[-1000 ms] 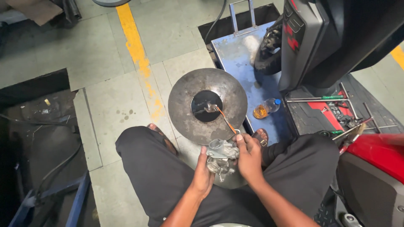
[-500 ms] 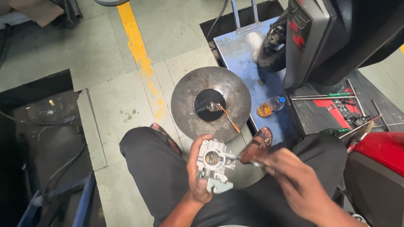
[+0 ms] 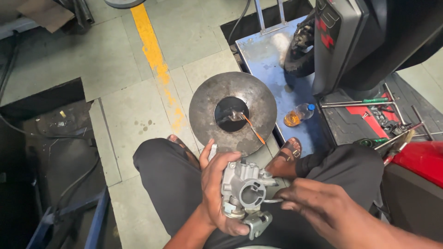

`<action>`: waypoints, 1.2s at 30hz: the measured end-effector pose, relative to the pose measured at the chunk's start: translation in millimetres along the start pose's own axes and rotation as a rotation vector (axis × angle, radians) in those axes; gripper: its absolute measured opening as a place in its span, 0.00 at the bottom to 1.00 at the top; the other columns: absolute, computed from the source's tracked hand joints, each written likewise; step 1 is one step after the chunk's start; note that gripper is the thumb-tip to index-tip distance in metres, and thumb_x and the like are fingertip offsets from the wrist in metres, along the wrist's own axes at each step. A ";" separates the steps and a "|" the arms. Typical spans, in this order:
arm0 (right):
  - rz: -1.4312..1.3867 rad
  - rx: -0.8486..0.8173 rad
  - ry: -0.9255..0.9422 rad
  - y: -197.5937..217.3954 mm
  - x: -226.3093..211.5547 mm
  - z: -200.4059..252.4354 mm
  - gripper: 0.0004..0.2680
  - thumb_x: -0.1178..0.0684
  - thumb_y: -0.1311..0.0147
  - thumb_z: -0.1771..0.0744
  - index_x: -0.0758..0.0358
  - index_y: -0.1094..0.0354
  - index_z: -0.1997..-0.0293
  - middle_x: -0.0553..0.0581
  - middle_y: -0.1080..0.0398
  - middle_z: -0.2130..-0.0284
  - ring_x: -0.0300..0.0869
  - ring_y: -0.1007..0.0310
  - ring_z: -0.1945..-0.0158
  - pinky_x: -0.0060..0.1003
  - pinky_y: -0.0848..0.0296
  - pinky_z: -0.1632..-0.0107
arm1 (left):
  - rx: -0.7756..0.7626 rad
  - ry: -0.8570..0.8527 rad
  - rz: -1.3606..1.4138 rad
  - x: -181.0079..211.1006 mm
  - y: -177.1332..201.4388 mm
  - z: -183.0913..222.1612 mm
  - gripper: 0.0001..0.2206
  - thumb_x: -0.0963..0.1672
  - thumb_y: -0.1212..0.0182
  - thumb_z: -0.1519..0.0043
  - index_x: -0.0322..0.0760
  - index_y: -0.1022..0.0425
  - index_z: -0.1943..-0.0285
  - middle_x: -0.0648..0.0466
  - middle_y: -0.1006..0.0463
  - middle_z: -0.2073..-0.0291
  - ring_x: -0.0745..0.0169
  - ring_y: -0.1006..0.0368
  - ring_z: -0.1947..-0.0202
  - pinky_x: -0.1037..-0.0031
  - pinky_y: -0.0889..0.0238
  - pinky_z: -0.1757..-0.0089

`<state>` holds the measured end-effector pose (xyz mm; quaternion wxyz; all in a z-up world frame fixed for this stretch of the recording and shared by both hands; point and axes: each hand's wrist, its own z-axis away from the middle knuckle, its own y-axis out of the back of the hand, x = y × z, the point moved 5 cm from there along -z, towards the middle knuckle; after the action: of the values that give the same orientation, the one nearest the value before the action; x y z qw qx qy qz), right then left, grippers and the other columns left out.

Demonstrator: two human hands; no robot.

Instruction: Disassembling and cleaning a motorcycle carburetor with fuel and tools.

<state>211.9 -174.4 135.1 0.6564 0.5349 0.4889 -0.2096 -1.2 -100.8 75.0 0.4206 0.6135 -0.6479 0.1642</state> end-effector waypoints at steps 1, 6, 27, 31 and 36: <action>-0.023 0.011 0.002 0.2 -0.2 -1.3 0.13 0.64 0.40 0.37 0.69 0.29 0.47 0.59 0.26 0.63 0.48 0.18 0.60 0.37 0.22 0.59 | -0.014 -0.013 -0.005 1.1 -0.5 -0.4 0.55 0.73 0.57 0.48 0.24 0.33 0.33 0.44 0.21 0.49 0.50 0.20 0.47 0.45 0.64 0.26; -0.078 0.023 -0.004 -0.5 5.0 -1.3 0.13 0.64 0.41 0.37 0.69 0.30 0.46 0.58 0.24 0.62 0.48 0.19 0.60 0.37 0.24 0.59 | -0.061 -0.025 0.003 12.3 -2.1 -12.2 0.54 0.73 0.55 0.48 0.24 0.33 0.32 0.44 0.21 0.50 0.50 0.20 0.46 0.47 0.64 0.28; 0.231 -0.024 0.049 4.5 12.0 10.0 0.11 0.61 0.36 0.39 0.65 0.29 0.55 0.57 0.28 0.65 0.53 0.24 0.60 0.42 0.27 0.59 | -0.211 0.161 0.148 28.7 -7.7 -38.9 0.53 0.74 0.57 0.49 0.23 0.33 0.41 0.49 0.17 0.62 0.49 0.20 0.55 0.40 0.61 0.30; 0.221 -0.060 0.039 7.6 5.9 4.7 0.09 0.61 0.38 0.39 0.65 0.29 0.57 0.58 0.28 0.64 0.54 0.24 0.60 0.43 0.26 0.58 | -0.234 0.137 0.125 31.9 -7.0 -43.5 0.52 0.73 0.56 0.50 0.25 0.32 0.41 0.48 0.18 0.63 0.48 0.20 0.56 0.40 0.60 0.31; -0.064 -0.147 -0.126 5.1 10.8 1.3 0.11 0.62 0.43 0.38 0.67 0.28 0.51 0.57 0.25 0.63 0.52 0.22 0.58 0.40 0.26 0.57 | -0.234 0.137 0.132 23.7 -9.3 -36.5 0.51 0.73 0.55 0.50 0.25 0.32 0.42 0.47 0.20 0.63 0.47 0.21 0.56 0.40 0.58 0.31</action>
<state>221.2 -171.2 128.3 0.7162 0.4554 0.4776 -0.2272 22.6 -91.6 111.4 0.5206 0.5039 -0.6713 0.1562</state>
